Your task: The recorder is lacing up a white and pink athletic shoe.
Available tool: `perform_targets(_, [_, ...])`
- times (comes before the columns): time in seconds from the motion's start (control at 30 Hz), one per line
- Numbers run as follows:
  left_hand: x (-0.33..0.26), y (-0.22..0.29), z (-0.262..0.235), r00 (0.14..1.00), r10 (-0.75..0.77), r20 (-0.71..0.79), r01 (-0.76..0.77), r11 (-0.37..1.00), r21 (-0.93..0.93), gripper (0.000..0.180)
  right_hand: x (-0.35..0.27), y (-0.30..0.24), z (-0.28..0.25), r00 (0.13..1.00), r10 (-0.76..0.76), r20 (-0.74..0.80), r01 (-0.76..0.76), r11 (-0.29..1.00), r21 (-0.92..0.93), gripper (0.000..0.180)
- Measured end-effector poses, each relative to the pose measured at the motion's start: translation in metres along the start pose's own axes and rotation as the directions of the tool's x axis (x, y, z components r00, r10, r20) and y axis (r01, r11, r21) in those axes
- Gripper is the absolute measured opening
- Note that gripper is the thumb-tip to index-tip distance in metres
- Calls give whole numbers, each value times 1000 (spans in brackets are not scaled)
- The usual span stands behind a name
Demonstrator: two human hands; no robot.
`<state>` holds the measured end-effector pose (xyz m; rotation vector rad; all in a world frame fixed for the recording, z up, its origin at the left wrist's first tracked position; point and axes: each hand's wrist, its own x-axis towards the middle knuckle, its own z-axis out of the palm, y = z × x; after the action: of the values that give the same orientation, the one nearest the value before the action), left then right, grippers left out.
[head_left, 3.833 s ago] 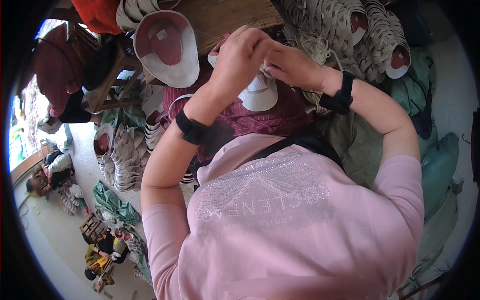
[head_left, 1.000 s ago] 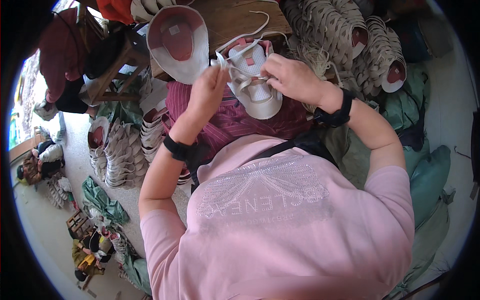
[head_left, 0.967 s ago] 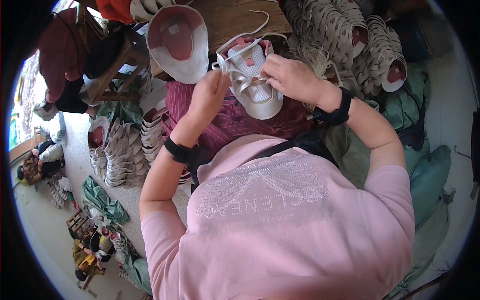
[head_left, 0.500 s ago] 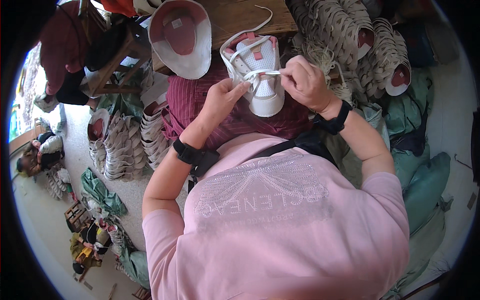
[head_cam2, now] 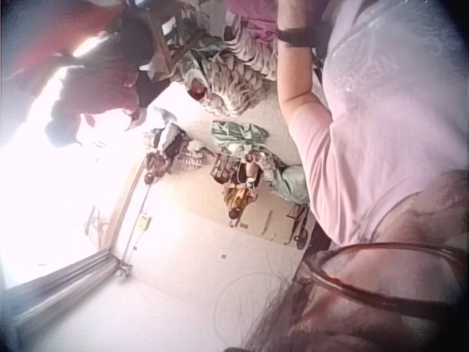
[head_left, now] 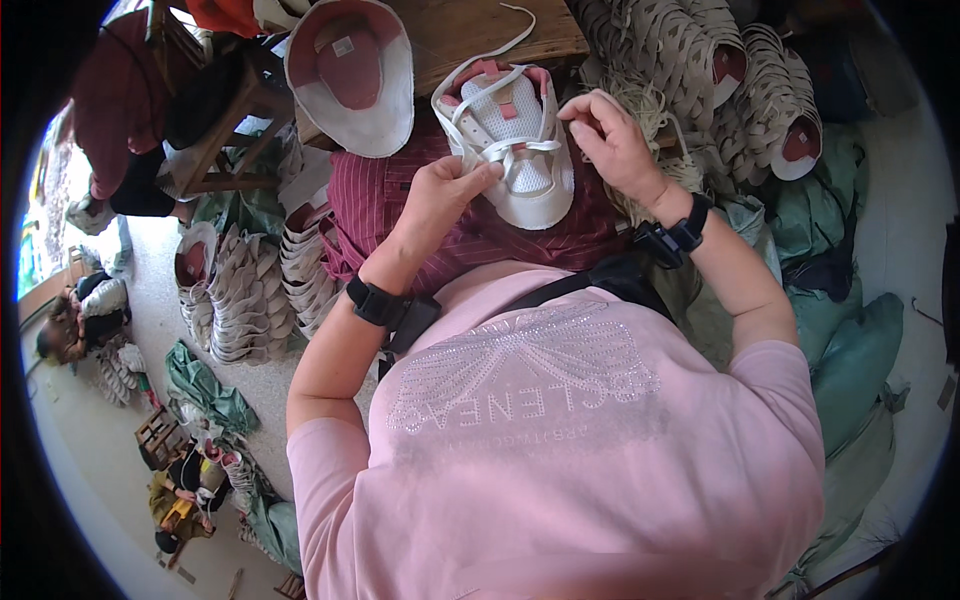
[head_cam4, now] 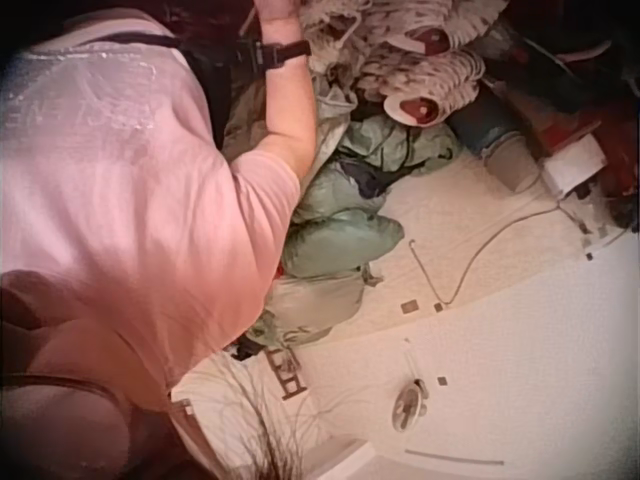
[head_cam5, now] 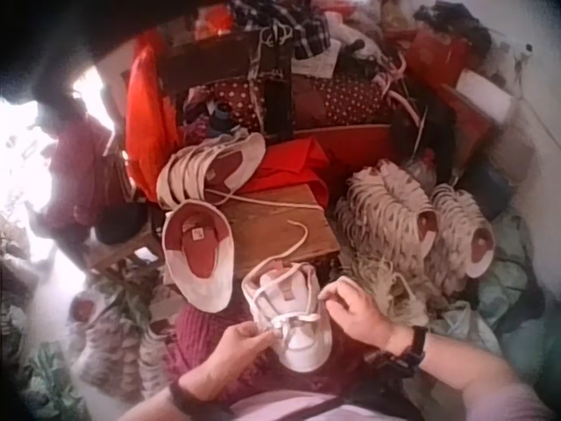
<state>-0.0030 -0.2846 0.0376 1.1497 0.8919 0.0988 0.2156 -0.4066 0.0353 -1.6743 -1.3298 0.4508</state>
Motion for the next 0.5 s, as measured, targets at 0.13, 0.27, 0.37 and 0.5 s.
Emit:
perform_targets(0.13, [10,-19,-3,990,143,6,-143,989,44,20,11,-19,-2,961,132,245,-144,989,31,11])
perform_targets(0.27, [9,-14,-16,979,7,202,87,889,-449,12,10,-8,5,929,103,357,-170,972,161,9])
perform_targets(0.37, [11,-27,-20,944,33,330,239,622,-745,10,13,-5,-9,706,284,649,-678,534,504,7])
perform_targets(0.5, [12,-28,-21,918,20,397,322,549,-771,13,0,15,-19,699,226,678,-703,388,596,10])
